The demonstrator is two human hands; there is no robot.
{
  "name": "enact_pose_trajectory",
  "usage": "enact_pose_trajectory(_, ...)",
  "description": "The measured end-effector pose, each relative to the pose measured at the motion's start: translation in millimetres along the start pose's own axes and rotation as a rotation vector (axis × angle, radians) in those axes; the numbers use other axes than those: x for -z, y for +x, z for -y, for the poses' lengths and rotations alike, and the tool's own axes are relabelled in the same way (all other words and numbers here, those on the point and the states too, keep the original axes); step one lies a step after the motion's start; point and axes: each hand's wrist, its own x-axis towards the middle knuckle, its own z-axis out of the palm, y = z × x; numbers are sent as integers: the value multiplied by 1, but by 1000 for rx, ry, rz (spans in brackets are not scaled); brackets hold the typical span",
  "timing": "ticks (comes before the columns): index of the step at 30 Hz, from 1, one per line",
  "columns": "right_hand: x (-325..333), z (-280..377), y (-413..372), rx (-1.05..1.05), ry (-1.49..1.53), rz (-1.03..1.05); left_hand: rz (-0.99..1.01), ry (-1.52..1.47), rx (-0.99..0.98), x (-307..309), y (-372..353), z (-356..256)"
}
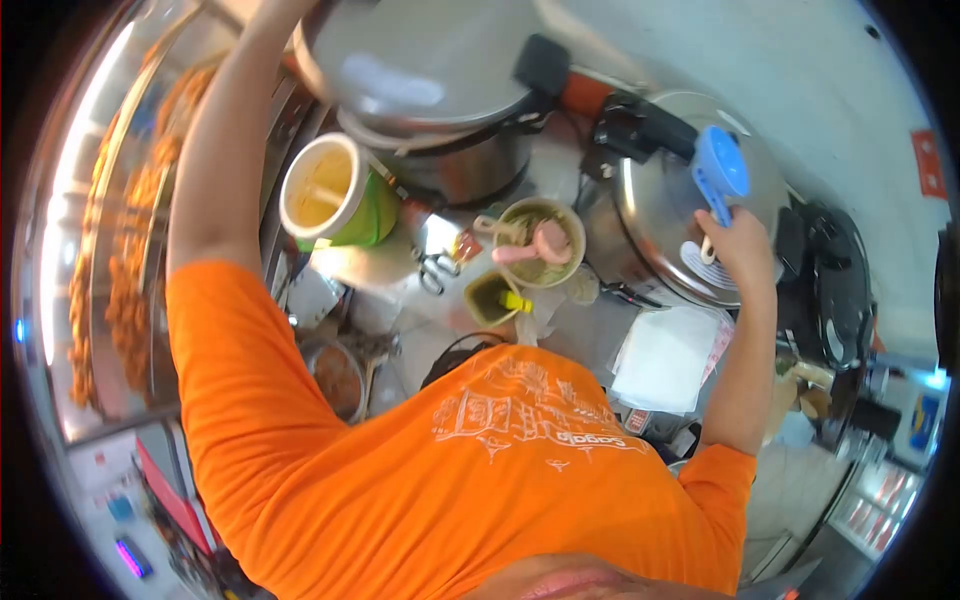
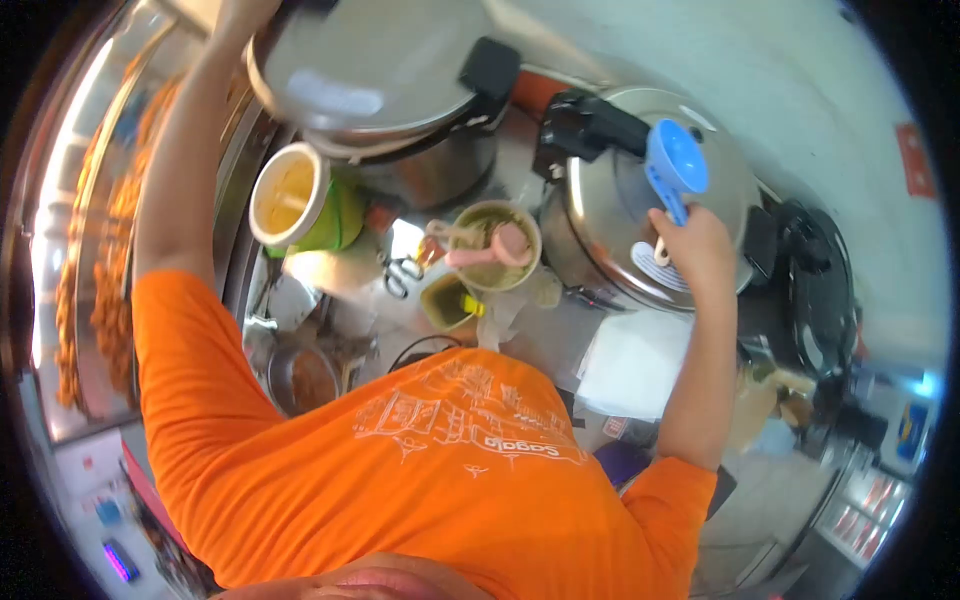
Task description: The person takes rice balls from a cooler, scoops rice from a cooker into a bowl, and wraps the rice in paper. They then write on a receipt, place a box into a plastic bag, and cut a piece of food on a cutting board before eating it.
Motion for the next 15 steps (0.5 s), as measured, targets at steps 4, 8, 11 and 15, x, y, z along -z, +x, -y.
enact_pose_trajectory(4,18,23,-4,-47,281,106,117,-192,160,-90,-59,40)
enact_pose_trajectory(8,16,77,-19,34,673,5,177,-354,212,-165,-105,67)
enact_pose_trajectory(11,11,144,-28,113,706,91,-137,30,-18,-138,-124,37)
enact_pose_trajectory(15,-24,216,-38,430,829,219,501,-1593,368,-25,-220,-69)
